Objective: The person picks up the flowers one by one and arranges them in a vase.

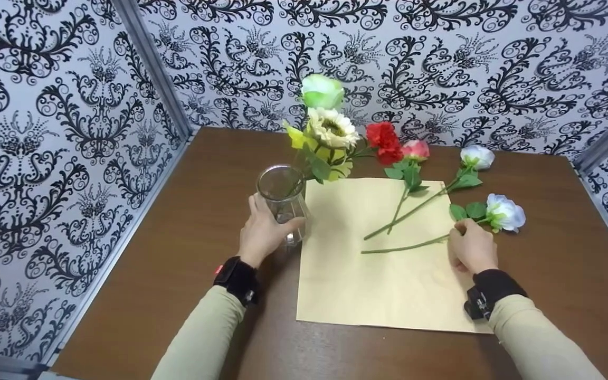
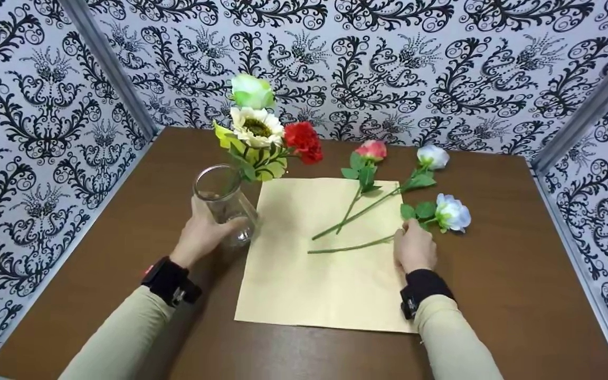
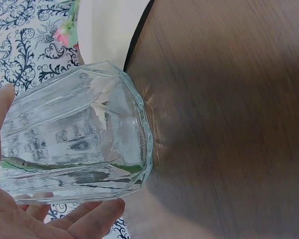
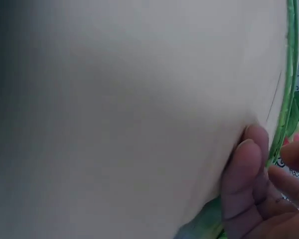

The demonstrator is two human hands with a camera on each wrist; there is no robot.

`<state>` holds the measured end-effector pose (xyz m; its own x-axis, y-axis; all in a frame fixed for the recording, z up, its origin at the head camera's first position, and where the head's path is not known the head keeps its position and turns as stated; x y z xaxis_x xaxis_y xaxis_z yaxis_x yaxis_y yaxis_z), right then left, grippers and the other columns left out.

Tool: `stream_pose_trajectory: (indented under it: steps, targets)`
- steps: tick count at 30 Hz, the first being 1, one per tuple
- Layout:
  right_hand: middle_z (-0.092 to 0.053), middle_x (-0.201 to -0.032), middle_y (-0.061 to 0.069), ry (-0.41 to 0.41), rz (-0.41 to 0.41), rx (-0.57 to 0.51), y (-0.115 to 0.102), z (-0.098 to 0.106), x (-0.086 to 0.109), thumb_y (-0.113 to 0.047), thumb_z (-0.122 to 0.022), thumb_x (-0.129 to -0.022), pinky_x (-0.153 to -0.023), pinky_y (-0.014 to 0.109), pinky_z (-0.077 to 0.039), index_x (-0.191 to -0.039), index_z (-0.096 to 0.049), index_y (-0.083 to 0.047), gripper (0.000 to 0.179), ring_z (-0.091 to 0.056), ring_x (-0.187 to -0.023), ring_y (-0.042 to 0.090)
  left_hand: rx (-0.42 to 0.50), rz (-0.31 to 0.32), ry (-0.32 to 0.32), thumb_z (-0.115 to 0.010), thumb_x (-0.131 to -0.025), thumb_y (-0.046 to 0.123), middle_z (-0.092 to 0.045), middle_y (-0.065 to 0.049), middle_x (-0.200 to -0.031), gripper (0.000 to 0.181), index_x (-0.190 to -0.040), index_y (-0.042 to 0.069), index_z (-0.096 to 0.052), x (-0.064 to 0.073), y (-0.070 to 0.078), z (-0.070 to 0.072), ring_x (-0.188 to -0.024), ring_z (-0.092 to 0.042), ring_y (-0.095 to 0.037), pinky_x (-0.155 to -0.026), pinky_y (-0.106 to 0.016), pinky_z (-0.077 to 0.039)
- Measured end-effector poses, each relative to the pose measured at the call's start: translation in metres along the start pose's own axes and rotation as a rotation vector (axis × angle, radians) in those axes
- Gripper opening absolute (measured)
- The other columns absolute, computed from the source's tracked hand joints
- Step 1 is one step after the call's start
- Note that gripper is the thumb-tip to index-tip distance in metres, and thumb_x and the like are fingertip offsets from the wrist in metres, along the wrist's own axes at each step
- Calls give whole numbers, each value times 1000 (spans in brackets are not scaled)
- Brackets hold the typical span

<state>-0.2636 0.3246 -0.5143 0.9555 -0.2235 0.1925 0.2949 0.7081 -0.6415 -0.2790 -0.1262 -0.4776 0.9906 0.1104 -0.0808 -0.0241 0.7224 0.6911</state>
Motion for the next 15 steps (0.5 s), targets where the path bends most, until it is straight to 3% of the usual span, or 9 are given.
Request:
stream_pose_trajectory:
  steps: [6,9,15]
  targets:
    - [-62,-57,7,-1,59,7,3,1,0,-26,-40,-105,-46,34,-52,-130,-59,1,42,-62,-46,19,-5,-1,-1,-82,-73,65,-38,-9,-134,111,-150,11,-23,-1,0,-1,-108,-65,-41,-84,-58,-53]
    - [-60,-53,2,22,70,-21,4,1,0,-24,-43,-104,-44,34,-51,-125,-60,4,39,-61,-45,18,-4,-1,1,-82,-73,64,-38,-9,-134,111,-150,11,-23,-2,0,-1,-108,-65,-41,-84,-58,-53]
    - [-66,-56,7,132,44,-123,9,4,1,-23,-50,-103,-45,33,-53,-123,-62,5,36,-64,-43,19,2,5,-4,-82,-73,64,-39,-9,-135,111,-151,11,-23,-1,-1,0,-111,-64,-40,-86,-58,-52]
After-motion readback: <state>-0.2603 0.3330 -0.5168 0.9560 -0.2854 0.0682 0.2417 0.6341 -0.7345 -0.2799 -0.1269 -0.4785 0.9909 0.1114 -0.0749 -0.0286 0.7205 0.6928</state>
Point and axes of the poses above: each hand's wrist, its own x-axis away from the middle knuckle, its own z-axis out of the back of the hand, y = z × x, the point moved 3 cm from there along -x, towards the middle knuckle
